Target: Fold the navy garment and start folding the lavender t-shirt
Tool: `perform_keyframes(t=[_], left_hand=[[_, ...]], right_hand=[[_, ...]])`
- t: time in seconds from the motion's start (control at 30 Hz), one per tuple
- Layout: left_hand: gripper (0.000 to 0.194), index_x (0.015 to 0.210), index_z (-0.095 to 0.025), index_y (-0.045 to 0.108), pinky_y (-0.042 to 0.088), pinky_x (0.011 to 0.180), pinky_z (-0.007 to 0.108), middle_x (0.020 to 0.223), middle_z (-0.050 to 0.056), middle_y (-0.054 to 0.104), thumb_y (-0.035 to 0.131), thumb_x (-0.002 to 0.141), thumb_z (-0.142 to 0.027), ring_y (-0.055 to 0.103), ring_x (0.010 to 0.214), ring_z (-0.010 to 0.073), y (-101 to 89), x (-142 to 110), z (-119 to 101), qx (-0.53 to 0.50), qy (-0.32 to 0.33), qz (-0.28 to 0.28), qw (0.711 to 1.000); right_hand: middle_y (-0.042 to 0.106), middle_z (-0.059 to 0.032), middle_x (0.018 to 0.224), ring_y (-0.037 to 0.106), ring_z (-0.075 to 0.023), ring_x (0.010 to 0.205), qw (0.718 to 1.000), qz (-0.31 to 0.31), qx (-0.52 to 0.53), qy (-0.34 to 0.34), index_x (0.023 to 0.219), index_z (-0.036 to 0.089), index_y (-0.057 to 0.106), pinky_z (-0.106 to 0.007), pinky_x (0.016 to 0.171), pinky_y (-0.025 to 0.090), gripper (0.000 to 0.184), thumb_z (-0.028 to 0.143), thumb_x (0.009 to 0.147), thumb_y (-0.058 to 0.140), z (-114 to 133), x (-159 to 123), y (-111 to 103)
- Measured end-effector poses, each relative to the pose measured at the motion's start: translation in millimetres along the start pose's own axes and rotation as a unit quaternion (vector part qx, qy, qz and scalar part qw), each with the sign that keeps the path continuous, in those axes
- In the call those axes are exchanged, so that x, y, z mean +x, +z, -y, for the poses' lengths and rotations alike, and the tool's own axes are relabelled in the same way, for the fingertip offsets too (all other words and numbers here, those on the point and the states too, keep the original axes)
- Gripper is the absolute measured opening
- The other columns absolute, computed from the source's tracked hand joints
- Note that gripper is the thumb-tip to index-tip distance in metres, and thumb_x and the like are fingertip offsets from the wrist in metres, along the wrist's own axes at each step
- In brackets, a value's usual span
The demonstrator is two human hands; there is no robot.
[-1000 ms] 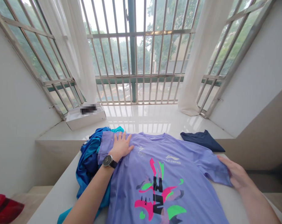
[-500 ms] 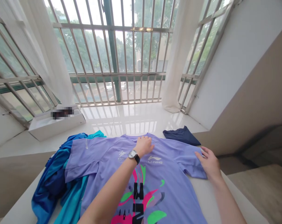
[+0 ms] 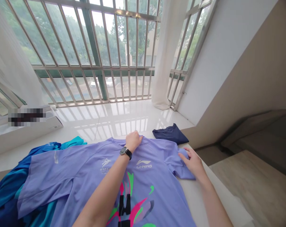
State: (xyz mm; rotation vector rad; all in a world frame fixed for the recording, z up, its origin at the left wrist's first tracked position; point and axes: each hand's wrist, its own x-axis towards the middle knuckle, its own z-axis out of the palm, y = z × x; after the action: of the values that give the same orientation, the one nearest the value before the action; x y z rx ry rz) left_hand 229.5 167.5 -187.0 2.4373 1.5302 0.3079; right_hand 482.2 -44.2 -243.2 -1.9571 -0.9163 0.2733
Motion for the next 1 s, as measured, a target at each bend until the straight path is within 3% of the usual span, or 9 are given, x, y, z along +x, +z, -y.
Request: perform_keyframes(t=[0.1,0.2,0.37,0.53,0.63,0.7,0.77,0.87,1.0], left_hand=[[0.03,0.12,-0.021,0.054,0.048,0.078,0.032,0.106,0.009,0.072,0.052,0.094,-0.035,0.068,0.097,0.0234,5.9,8,3,-0.037,0.01,0.002,0.999],[0.026,0.121,-0.022,0.052,0.048,0.076,0.031,0.109,0.008,0.071,0.046,0.097,-0.031,0.067,0.099,0.0223,10.9,15,4,-0.06,0.007,-0.014,0.998],[0.02,0.113,-0.022,0.058,0.048,0.083,0.032,0.114,0.009,0.068,0.045,0.098,-0.029,0.064,0.104,0.0222,16.7,21,5,-0.072,0.032,-0.025,0.997],[0.031,0.124,-0.016,0.055,0.046,0.094,0.034,0.123,0.013,0.06,0.049,0.095,-0.027,0.061,0.111,0.0229,7.8,6,6,-0.059,0.099,-0.024,0.993],[0.042,0.132,-0.016,0.051,0.043,0.102,0.038,0.134,0.015,0.053,0.056,0.091,-0.027,0.055,0.12,0.0258,-8.6,-19,11,-0.042,0.137,-0.025,0.989],[0.046,0.133,-0.018,0.051,0.04,0.106,0.039,0.138,0.014,0.051,0.059,0.089,-0.029,0.051,0.126,0.0269,-22.3,-43,18,-0.029,0.166,-0.021,0.986],[0.043,0.13,-0.019,0.054,0.039,0.109,0.04,0.136,0.013,0.054,0.061,0.089,-0.03,0.048,0.129,0.027,-36.7,-69,30,-0.016,0.203,-0.011,0.979],[0.032,0.12,-0.019,0.061,0.041,0.108,0.039,0.124,0.011,0.062,0.059,0.09,-0.029,0.053,0.124,0.0261,-59.5,-113,55,-0.024,0.243,-0.002,0.97],[0.022,0.111,-0.022,0.064,0.045,0.103,0.036,0.116,0.007,0.068,0.055,0.091,-0.028,0.06,0.114,0.023,-91.6,-169,97,-0.094,0.189,-0.032,0.977]], right_hand=[[0.076,-0.0093,0.106,0.07,-0.0318,0.103,0.997,0.007,-0.067,-0.025,0.114,0.025,0.064,-0.043,0.089,0.054,0.047,0.048,0.073,0.064,-1,-1,-1],[0.072,-0.0101,0.116,0.067,-0.0316,0.111,0.995,-0.005,-0.083,-0.049,0.117,0.025,0.062,-0.042,0.092,0.052,0.044,0.047,0.078,0.057,-3,-1,0],[0.073,-0.011,0.096,0.069,-0.0303,0.092,0.985,-0.06,-0.147,-0.073,0.118,0.023,0.06,-0.041,0.081,0.052,0.045,0.049,0.083,0.051,-6,1,4],[0.067,-0.0129,0.108,0.064,-0.0253,0.081,0.972,-0.118,-0.165,-0.122,0.121,0.02,0.058,-0.038,0.076,0.051,0.045,0.049,0.088,0.046,10,-3,1],[0.066,-0.0114,0.098,0.061,-0.0236,0.079,0.962,-0.147,-0.153,-0.173,0.113,0.019,0.061,-0.036,0.078,0.049,0.041,0.049,0.091,0.045,26,-12,2],[0.065,-0.0065,0.085,0.059,-0.0203,0.069,0.966,-0.096,-0.133,-0.198,0.108,0.02,0.062,-0.033,0.072,0.049,0.038,0.05,0.092,0.046,34,-18,6],[0.065,-0.0025,0.077,0.059,-0.0186,0.064,0.969,-0.006,-0.13,-0.21,0.107,0.022,0.062,-0.031,0.067,0.048,0.036,0.051,0.093,0.046,38,-24,13],[0.067,-0.0019,0.081,0.063,-0.0201,0.07,0.955,0.097,-0.175,-0.219,0.107,0.024,0.063,-0.031,0.064,0.047,0.034,0.05,0.092,0.046,37,-28,23],[0.068,-0.006,0.094,0.066,-0.0229,0.083,0.939,0.107,-0.224,-0.238,0.107,0.022,0.064,-0.034,0.07,0.05,0.036,0.046,0.093,0.041,35,-29,25]])
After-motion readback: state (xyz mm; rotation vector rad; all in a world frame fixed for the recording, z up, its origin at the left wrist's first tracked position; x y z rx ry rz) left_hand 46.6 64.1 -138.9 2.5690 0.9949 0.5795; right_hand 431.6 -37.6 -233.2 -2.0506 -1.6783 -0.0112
